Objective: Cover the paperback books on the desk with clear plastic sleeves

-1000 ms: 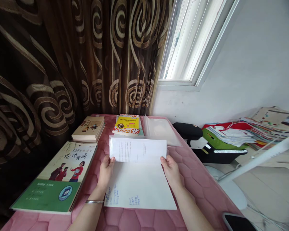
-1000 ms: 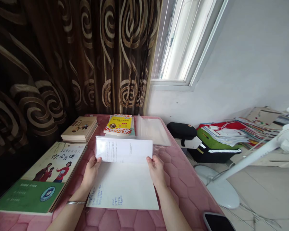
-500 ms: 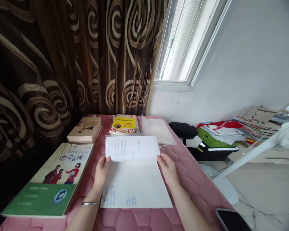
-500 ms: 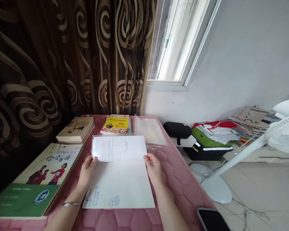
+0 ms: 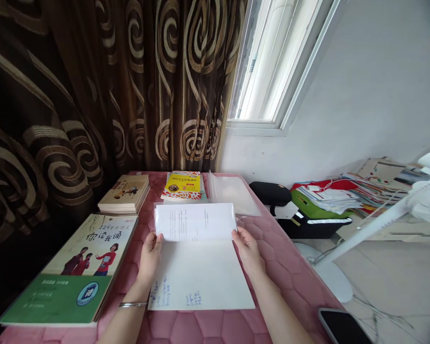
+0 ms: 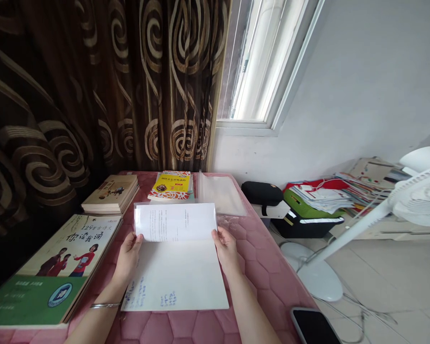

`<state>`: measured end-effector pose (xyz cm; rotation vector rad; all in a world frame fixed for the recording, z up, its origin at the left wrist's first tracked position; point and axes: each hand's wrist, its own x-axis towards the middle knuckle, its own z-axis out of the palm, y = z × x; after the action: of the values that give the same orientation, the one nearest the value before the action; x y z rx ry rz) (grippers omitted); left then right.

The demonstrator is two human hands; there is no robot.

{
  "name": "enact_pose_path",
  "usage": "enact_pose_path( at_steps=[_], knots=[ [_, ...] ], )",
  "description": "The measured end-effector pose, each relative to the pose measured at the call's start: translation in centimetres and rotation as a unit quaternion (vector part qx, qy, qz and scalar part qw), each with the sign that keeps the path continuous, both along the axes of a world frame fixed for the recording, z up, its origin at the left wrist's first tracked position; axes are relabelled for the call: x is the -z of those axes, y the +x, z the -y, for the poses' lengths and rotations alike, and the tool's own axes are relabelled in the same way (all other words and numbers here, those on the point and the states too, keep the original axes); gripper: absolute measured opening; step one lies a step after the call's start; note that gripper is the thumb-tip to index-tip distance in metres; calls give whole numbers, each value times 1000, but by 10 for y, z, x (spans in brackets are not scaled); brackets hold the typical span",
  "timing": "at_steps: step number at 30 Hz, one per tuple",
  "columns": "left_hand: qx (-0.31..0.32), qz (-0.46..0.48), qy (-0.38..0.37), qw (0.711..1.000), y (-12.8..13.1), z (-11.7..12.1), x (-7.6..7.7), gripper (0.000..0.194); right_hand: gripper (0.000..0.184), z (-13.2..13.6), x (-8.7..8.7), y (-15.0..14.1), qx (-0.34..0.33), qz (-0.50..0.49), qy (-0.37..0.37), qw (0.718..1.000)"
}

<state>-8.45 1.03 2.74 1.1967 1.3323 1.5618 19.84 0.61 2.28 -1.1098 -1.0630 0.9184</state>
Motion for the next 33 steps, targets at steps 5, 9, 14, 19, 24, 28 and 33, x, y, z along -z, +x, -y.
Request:
enact_pose_path(
  at_steps=[5,9,14,19,24,28,33],
  knots=[
    [-4,-16,6,1000,0,-2,3,48,36,-5,10,-1,23,19,-5,1000],
    [-13,-26,9,1000,1,-1,3,46,35,-8,16,-2,69,65,18,995],
    [-18,-25,1,1000,1,-1,3,47,39,-8,16,0,79,101,22,992],
    [-16,-41,-1,999,-1,-1,4,47,44,-10,18,3,91,150,37,984],
    [-9,-43,-4,999,-2,-2,7,49,45,-10,19,5,101,182,39,977],
    [-14,-44,-13,999,-3,-3,9,52,39,-5,14,6,87,176,30,980],
    [-19,-51,-12,998,-4,-4,9,53,37,-3,8,4,63,150,38,986]
  ],
)
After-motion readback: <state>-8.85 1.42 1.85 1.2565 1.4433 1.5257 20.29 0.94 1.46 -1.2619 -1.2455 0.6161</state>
